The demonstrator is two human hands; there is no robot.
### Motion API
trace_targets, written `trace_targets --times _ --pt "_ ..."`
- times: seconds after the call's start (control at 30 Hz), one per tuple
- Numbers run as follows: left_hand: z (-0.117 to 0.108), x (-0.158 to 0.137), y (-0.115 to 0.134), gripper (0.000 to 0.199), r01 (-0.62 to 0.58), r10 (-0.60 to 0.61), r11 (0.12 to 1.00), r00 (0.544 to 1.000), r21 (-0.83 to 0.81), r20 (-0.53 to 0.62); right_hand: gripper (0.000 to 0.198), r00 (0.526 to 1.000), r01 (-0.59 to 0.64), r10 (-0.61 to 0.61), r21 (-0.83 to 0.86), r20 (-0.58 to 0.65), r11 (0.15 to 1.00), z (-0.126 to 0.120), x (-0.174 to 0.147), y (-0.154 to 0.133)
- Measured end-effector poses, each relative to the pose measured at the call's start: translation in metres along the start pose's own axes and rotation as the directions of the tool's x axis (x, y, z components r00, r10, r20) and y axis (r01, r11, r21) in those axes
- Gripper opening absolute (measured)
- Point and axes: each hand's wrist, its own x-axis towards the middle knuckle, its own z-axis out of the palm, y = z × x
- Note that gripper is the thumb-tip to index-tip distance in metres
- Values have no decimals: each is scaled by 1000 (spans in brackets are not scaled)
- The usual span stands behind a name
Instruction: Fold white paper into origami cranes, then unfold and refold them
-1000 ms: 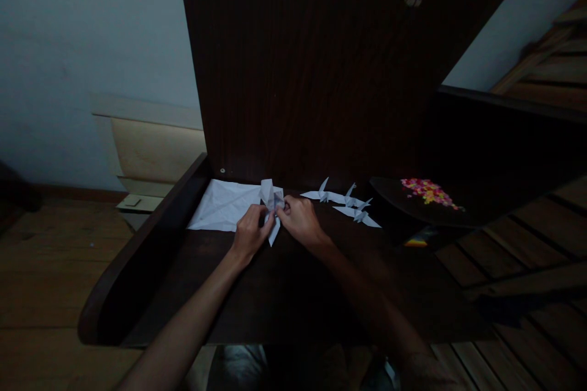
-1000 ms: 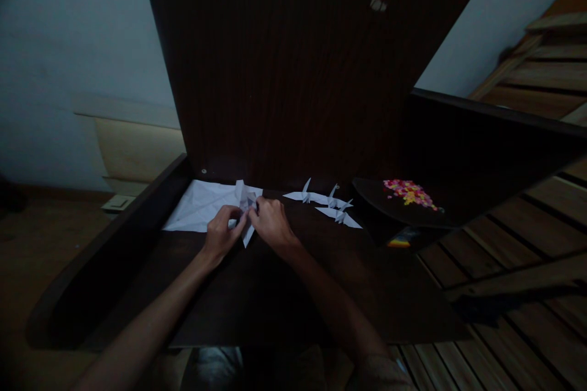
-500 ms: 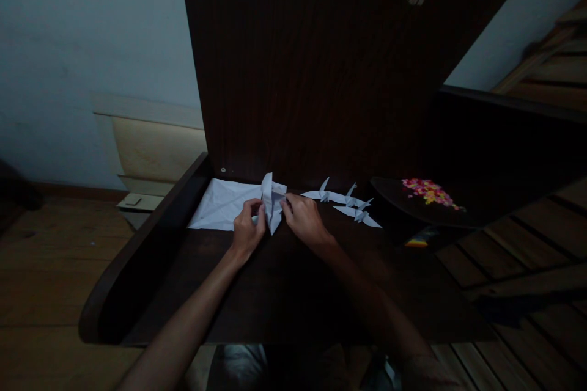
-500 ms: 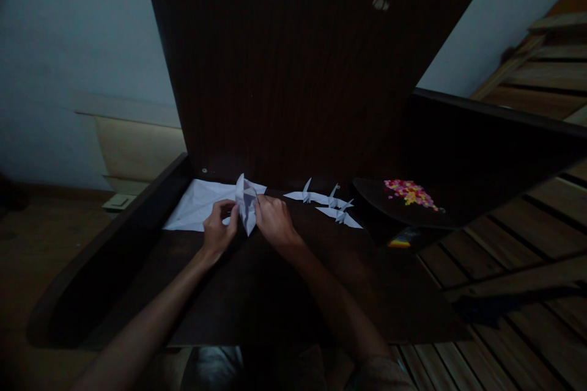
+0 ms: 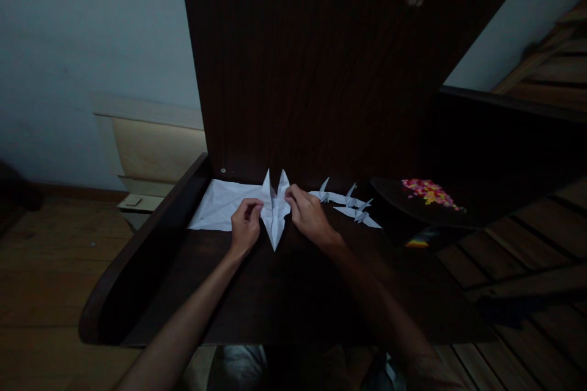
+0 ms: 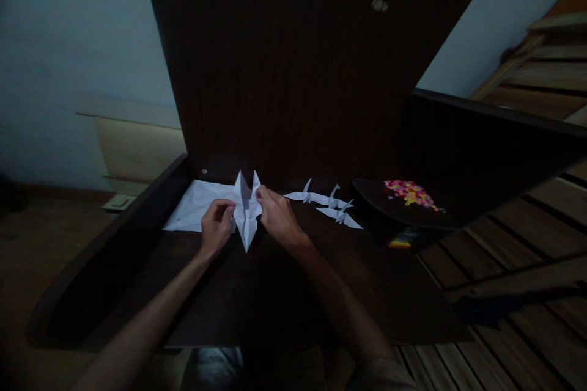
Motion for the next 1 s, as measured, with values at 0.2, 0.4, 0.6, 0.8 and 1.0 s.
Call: trace_targets --times 0.2,0.4,0.6,0.8,1.0 --pt "-1 1 3 14 44 -44 999 996 2 80 30 998 60 -59 -26 26 998 -2 -1 -2" --pt "0 1 4 16 37 -35 999 994 -16 103 56 980 170 -145 -197 134 965 -1 -6 -5" --pt "0 1 2 18 -54 53 993 999 104 13 55 951 246 -153 -355 270 902 1 -7 -18" --pt "-2 0 7 12 -20 30 978 998 206 -49 48 940 296 -159 -488 302 821 1 -10 -27" --pt "-1 3 2 10 192 -181 972 980 138 -89 45 946 268 -105 -557 307 786 1 -11 -21"
